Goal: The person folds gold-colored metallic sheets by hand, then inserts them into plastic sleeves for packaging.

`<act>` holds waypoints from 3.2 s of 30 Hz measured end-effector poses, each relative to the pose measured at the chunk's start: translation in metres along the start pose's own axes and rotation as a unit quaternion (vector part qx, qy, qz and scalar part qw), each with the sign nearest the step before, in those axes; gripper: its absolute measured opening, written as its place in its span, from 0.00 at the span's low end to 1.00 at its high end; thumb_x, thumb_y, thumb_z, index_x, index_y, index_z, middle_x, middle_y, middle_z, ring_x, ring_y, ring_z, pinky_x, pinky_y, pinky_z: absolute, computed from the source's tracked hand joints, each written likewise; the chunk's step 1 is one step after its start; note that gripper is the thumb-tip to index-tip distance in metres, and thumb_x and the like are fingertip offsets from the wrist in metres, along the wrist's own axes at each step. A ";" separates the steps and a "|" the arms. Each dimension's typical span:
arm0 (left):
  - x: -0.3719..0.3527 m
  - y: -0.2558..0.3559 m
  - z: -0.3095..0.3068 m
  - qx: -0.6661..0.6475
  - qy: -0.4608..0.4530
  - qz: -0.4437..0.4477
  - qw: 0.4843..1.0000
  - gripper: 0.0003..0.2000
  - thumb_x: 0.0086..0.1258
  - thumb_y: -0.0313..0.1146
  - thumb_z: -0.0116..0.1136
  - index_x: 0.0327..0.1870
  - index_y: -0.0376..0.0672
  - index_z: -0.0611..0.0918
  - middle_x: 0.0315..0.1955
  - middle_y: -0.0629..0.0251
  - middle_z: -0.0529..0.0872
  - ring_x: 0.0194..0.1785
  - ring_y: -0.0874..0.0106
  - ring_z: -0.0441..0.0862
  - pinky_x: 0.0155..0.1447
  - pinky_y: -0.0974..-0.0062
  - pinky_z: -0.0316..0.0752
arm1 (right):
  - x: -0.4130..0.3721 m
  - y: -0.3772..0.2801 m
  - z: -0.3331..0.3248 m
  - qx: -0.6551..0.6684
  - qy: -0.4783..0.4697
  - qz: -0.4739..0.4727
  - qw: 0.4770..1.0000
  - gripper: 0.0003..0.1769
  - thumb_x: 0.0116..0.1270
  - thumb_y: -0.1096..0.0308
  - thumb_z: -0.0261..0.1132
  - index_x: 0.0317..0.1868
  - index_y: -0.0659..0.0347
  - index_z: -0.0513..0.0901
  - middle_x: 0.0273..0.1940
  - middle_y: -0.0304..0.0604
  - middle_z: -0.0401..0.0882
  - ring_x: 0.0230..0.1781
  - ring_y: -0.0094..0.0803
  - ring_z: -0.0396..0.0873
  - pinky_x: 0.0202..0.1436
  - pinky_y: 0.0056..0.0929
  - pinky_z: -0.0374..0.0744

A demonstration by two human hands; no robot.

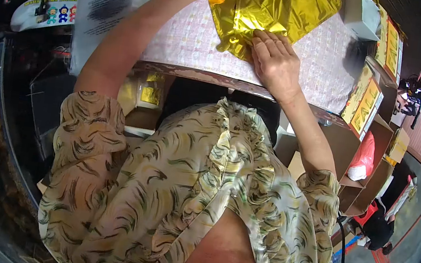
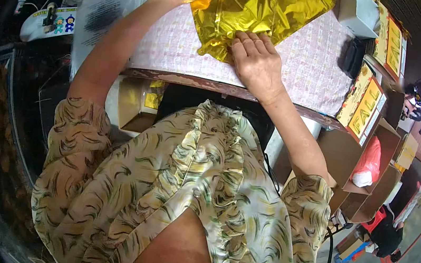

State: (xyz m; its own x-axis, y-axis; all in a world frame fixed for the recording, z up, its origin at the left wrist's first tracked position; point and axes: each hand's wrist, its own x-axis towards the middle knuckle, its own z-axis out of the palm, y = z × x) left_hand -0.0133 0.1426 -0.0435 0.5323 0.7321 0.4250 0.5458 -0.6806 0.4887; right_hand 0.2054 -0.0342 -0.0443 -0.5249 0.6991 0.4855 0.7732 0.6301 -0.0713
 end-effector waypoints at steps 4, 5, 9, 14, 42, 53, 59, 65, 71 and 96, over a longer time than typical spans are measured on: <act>-0.018 0.004 0.015 0.190 -0.043 -0.133 0.972 0.34 0.79 0.52 0.52 0.77 0.36 0.67 0.77 0.46 0.67 0.79 0.50 0.63 0.79 0.52 0.59 | -0.002 -0.005 0.000 -0.025 -0.014 0.016 0.999 0.09 0.62 0.73 0.71 0.43 0.64 0.85 0.46 0.48 0.90 0.45 0.42 0.89 0.51 0.37 0.87; -0.019 0.004 0.014 0.215 -0.065 -0.138 0.965 0.37 0.80 0.55 0.49 0.79 0.35 0.64 0.79 0.46 0.65 0.82 0.51 0.59 0.82 0.51 0.54 | 0.000 -0.006 0.000 -0.032 -0.005 0.013 0.999 0.09 0.62 0.73 0.71 0.43 0.64 0.85 0.46 0.48 0.90 0.45 0.42 0.89 0.51 0.37 0.87; -0.024 -0.019 0.036 0.267 0.138 -0.010 0.954 0.25 0.80 0.54 0.54 0.62 0.41 0.83 0.65 0.56 0.81 0.68 0.57 0.79 0.67 0.54 0.74 | 0.002 -0.022 -0.010 -0.030 -0.005 0.029 0.999 0.12 0.60 0.68 0.74 0.41 0.64 0.84 0.43 0.49 0.90 0.37 0.39 0.89 0.41 0.34 0.87; -0.010 -0.017 0.023 0.220 -0.043 -0.123 0.967 0.32 0.81 0.58 0.49 0.73 0.40 0.74 0.73 0.58 0.74 0.77 0.61 0.69 0.77 0.54 0.63 | 0.003 -0.024 -0.003 -0.067 -0.015 0.008 0.998 0.16 0.60 0.62 0.76 0.42 0.63 0.85 0.43 0.46 0.89 0.40 0.38 0.89 0.45 0.33 0.87; -0.016 0.025 0.049 0.155 -0.130 0.044 0.978 0.43 0.77 0.71 0.42 0.83 0.48 0.62 0.83 0.60 0.57 0.86 0.60 0.49 0.88 0.51 0.39 | 0.162 0.332 0.072 -0.104 -0.209 0.519 0.822 0.44 0.54 0.34 0.76 0.63 0.57 0.85 0.68 0.53 0.80 0.70 0.53 0.75 0.68 0.59 0.72; -0.014 0.019 0.051 0.130 -0.111 0.052 0.984 0.44 0.75 0.72 0.45 0.82 0.47 0.64 0.82 0.59 0.61 0.86 0.58 0.52 0.88 0.52 0.40 | 0.171 0.243 -0.009 -0.007 0.059 0.374 0.926 0.23 0.66 0.61 0.70 0.60 0.60 0.84 0.48 0.57 0.88 0.45 0.55 0.87 0.47 0.48 0.84; -0.006 0.010 0.046 -0.024 -0.081 0.040 0.996 0.37 0.79 0.60 0.53 0.81 0.47 0.64 0.81 0.54 0.61 0.84 0.52 0.55 0.86 0.51 0.50 | 0.104 0.190 0.023 -0.189 -0.030 0.201 0.961 0.35 0.68 0.50 0.71 0.70 0.61 0.77 0.66 0.60 0.79 0.67 0.56 0.77 0.68 0.55 0.74; -0.013 -0.035 0.014 0.009 -0.068 0.014 0.998 0.35 0.80 0.56 0.54 0.81 0.47 0.65 0.82 0.59 0.61 0.84 0.55 0.57 0.84 0.46 0.51 | 0.041 0.052 0.041 -0.069 -0.085 0.148 0.983 0.33 0.82 0.50 0.54 0.82 0.51 0.61 0.82 0.50 0.58 0.83 0.52 0.56 0.80 0.65 0.56; -0.032 -0.057 0.039 0.266 -0.045 -0.007 0.963 0.35 0.83 0.55 0.45 0.82 0.42 0.60 0.83 0.51 0.57 0.86 0.51 0.49 0.85 0.46 0.42 | 0.023 0.032 0.055 -0.062 -0.078 0.171 0.980 0.34 0.83 0.47 0.51 0.83 0.51 0.60 0.83 0.49 0.57 0.83 0.53 0.55 0.81 0.66 0.52; -0.028 0.006 -0.008 0.166 -0.141 -0.134 0.967 0.34 0.83 0.55 0.44 0.82 0.43 0.62 0.83 0.53 0.56 0.85 0.52 0.50 0.85 0.47 0.42 | 0.015 0.026 0.049 -0.046 -0.081 0.143 0.985 0.35 0.82 0.44 0.52 0.81 0.52 0.64 0.81 0.50 0.60 0.82 0.53 0.56 0.80 0.68 0.53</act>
State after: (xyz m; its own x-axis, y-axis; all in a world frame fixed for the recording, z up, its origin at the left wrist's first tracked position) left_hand -0.0299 0.1179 -0.0468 0.4721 0.8788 0.0688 0.8418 -0.4726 0.2608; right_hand 0.1998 0.0091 -0.0819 -0.3243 0.8935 0.3105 0.9231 0.3707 -0.1027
